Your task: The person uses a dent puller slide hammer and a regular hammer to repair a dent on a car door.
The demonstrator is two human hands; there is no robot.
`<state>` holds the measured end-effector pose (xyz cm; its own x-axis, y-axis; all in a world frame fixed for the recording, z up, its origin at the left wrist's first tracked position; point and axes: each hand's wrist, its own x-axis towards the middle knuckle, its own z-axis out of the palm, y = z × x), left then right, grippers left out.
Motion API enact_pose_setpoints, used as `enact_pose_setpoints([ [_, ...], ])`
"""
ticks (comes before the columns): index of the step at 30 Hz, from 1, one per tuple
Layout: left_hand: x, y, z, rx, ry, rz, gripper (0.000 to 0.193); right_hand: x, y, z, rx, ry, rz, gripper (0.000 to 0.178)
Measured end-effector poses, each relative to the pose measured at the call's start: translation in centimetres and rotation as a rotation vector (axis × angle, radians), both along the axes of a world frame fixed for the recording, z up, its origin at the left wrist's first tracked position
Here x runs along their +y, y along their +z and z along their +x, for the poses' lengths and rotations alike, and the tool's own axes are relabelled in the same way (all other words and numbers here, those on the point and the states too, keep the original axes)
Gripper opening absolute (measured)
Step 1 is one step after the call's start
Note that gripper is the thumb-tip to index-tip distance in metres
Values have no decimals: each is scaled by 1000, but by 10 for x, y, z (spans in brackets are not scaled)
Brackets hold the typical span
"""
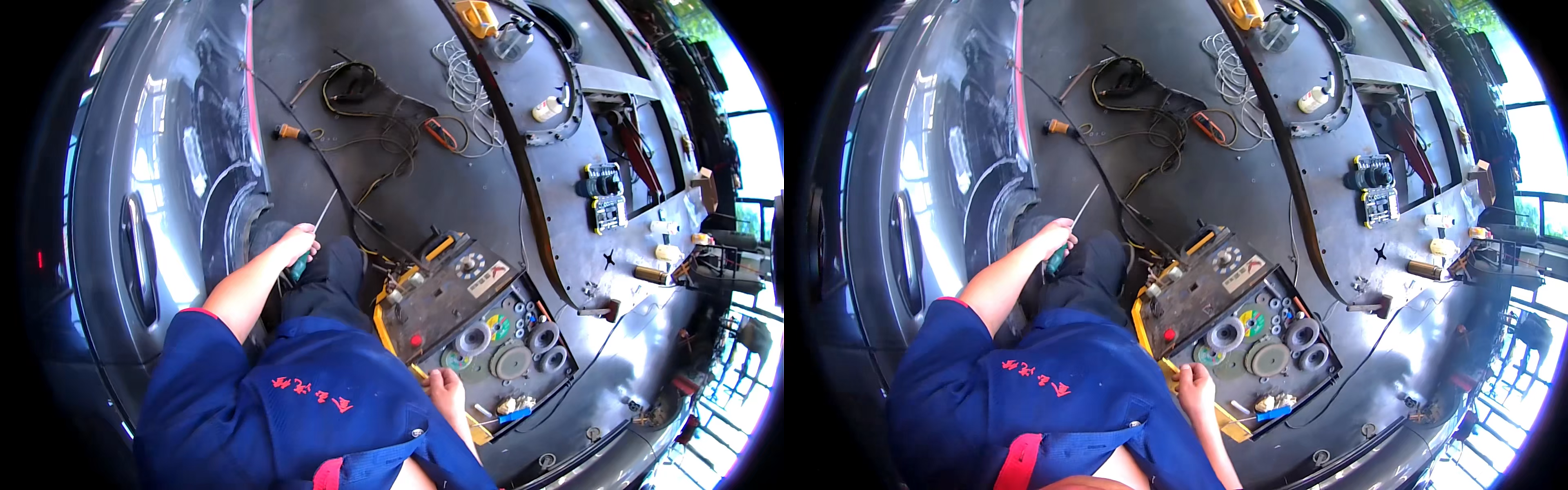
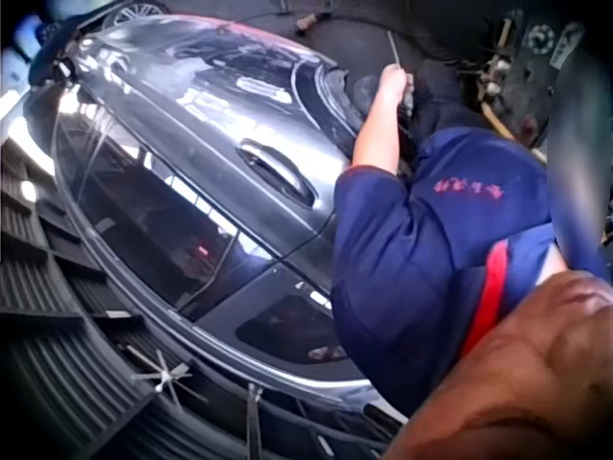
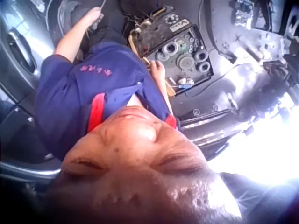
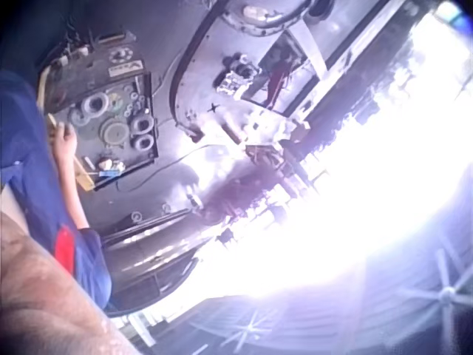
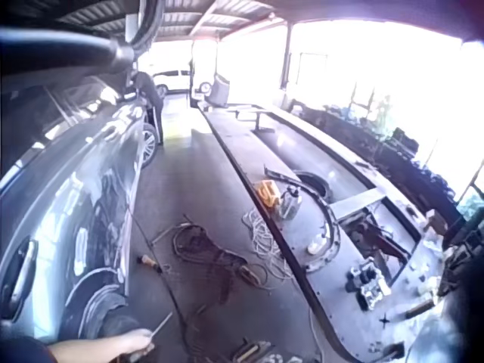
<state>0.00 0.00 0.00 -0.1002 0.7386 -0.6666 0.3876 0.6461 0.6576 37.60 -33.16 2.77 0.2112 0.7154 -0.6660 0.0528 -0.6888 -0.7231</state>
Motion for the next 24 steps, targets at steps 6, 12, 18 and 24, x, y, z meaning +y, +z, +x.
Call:
enact_pose_setpoints([
  [6,-43,-26,32,-44,1,-309,51,-80,111,4,-432,92,-459,30],
  [12,31,-122,8,-33,10,-458,49,-42,116,-16,-659,168,-874,30],
  [18,119,-157,-12,-192,123,-438,54,97,87,-32,-820,330,-984,30],
  [24,139,-127,-93,-60,252,-454,32,220,54,1,-706,430,-807,30],
])
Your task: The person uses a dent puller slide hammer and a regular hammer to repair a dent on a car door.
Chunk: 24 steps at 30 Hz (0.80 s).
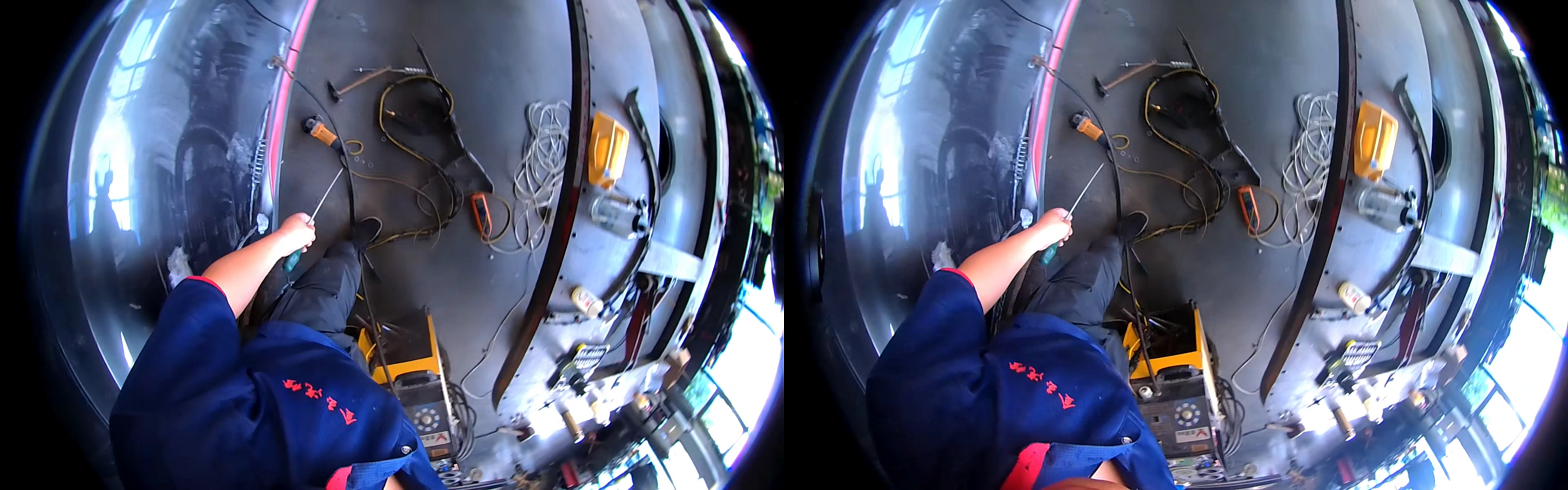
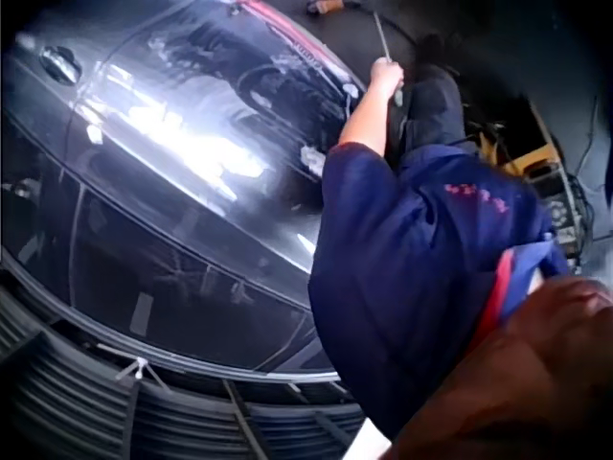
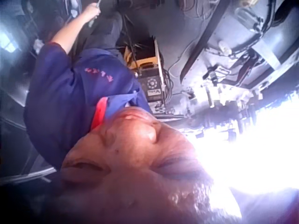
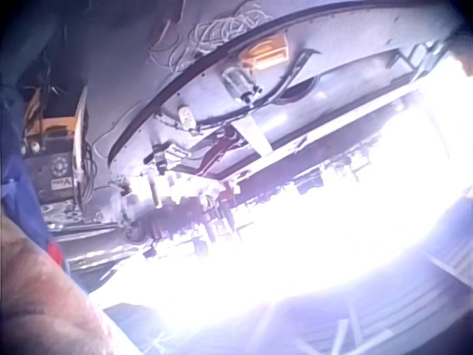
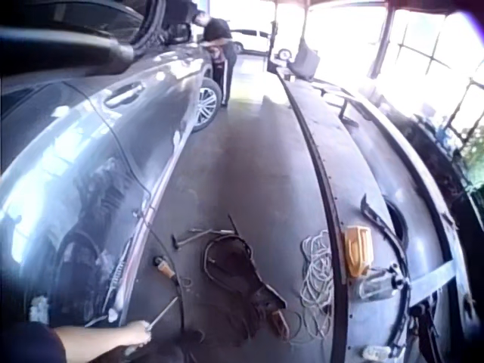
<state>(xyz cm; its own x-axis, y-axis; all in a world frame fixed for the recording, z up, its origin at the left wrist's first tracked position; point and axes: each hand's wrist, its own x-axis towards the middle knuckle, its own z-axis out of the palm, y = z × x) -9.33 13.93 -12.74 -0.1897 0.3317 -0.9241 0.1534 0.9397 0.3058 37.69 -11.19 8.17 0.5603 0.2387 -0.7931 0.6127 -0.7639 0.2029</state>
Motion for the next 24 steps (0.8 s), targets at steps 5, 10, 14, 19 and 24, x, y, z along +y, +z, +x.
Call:
enact_pose_setpoints([
  [5,3,33,-29,56,-41,18,8,76,-23,15,154,-78,122,30],
  [10,-28,46,-60,386,-272,119,16,141,-49,33,321,-233,197,31],
  [14,-75,72,-56,390,-254,15,15,213,-76,59,432,-304,189,32],
  [19,-81,85,-31,484,-131,54,15,400,-160,73,571,193,173,28],
  [24,-85,72,22,573,209,126,15,563,-173,-63,914,334,117,25],
])
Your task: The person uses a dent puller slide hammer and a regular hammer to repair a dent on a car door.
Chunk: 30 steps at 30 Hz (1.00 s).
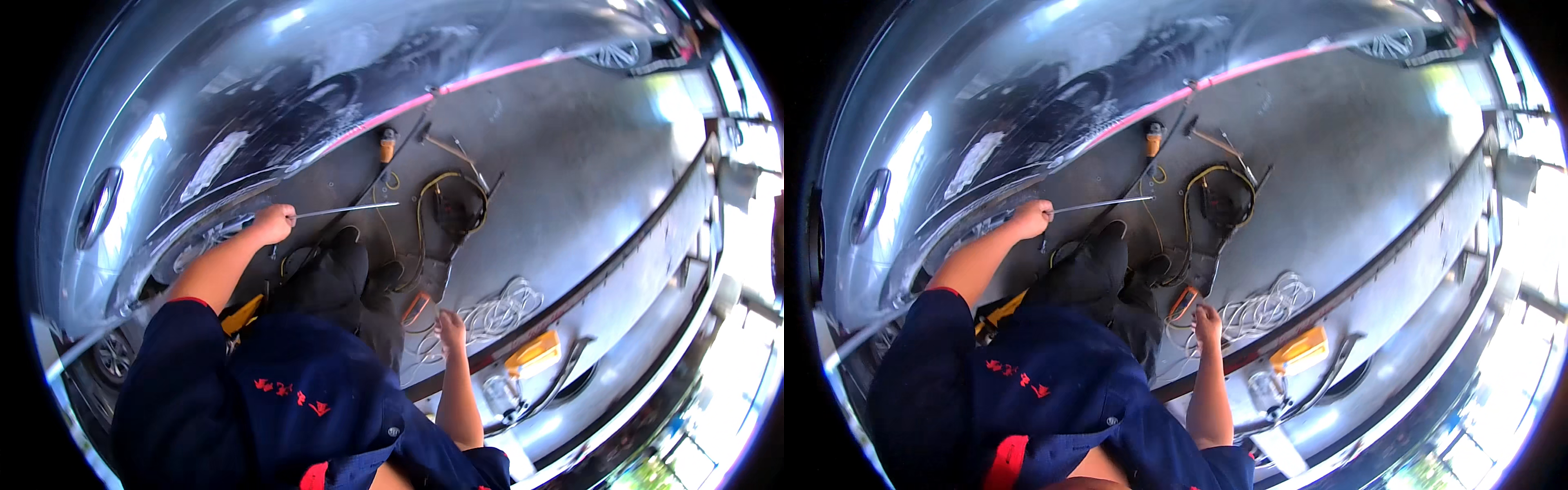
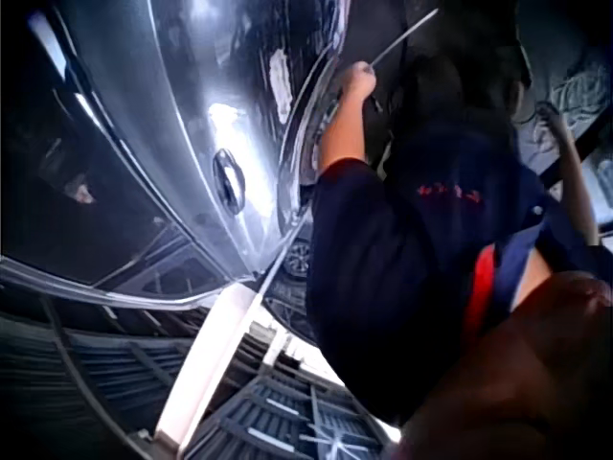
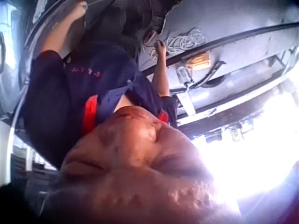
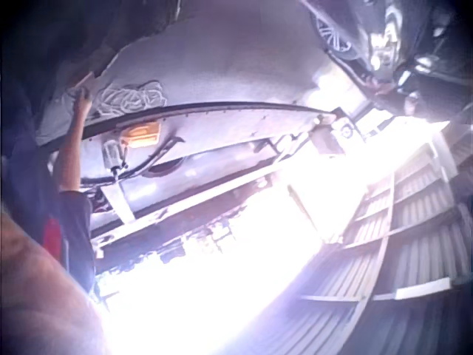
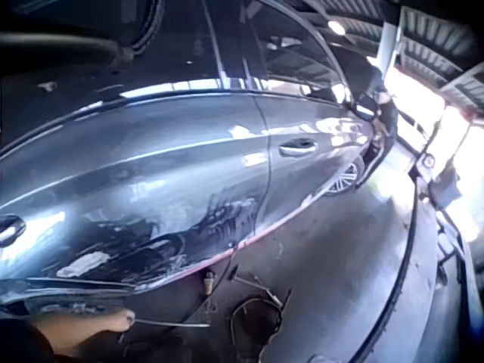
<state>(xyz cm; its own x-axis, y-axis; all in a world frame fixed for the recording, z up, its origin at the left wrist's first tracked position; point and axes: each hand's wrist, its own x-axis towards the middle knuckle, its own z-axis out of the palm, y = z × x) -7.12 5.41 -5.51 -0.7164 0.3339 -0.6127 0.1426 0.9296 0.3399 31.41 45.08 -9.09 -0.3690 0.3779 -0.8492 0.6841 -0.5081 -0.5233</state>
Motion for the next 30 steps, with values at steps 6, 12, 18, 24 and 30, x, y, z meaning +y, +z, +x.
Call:
enact_pose_setpoints([
  [6,-14,-19,34,-11,273,126,16,-40,25,-237,294,448,-287,27],
  [12,-50,-67,18,37,353,116,12,-161,-35,-369,307,588,-526,31],
  [18,-105,-108,1,137,388,184,14,-228,-85,-432,329,506,-452,31],
  [24,-163,-125,11,-69,647,254,30,-260,-99,-454,299,551,-397,31],
  [30,-182,-130,11,-255,1008,442,32,-258,-104,-470,303,538,-390,31],
])
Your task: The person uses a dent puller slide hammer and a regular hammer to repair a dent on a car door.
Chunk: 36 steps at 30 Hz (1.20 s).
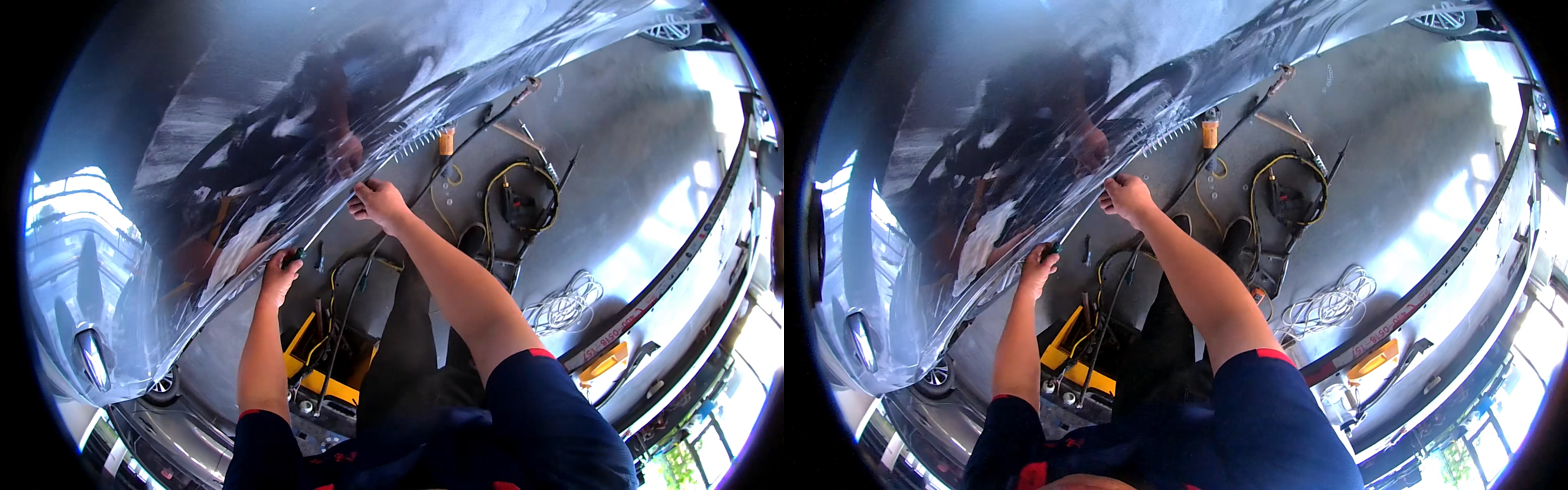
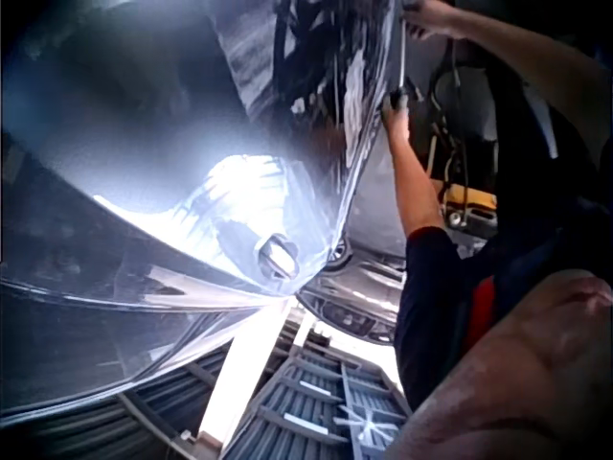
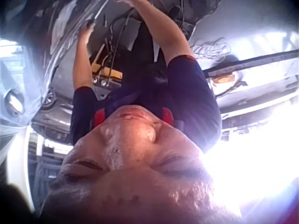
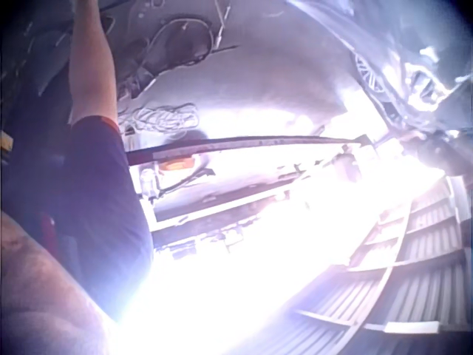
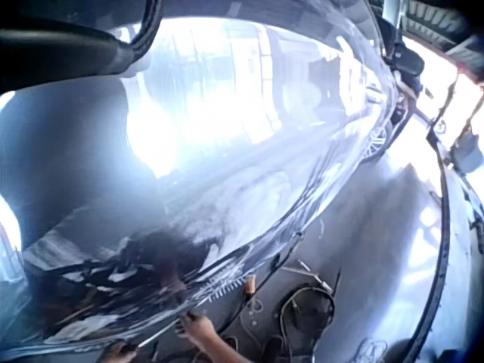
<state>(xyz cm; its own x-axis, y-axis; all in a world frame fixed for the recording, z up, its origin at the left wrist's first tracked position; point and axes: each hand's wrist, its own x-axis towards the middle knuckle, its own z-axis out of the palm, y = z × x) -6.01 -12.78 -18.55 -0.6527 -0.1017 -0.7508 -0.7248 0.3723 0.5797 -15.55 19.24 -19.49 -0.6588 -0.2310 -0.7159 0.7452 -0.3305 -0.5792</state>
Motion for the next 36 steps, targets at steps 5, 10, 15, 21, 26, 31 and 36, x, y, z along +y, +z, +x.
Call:
enact_pose_setpoints([
  [5,1,0,3,-11,161,54,35,1,-2,5,-44,-47,-58,27],
  [10,-16,-9,12,22,242,54,39,-4,4,-2,-96,12,-124,25],
  [15,-20,-14,11,29,294,96,39,-2,-4,-6,-111,42,-54,26],
  [21,-4,-14,8,268,633,331,34,6,-6,-3,-126,-71,-76,30],
  [26,2,-27,10,295,832,621,30,11,-8,-6,-60,-104,-28,32],
  [31,24,-39,13,257,970,749,31,18,-10,-4,-53,-181,15,31],
  [36,30,-39,10,196,1046,761,19,20,-11,-4,-38,-210,-3,28],
])
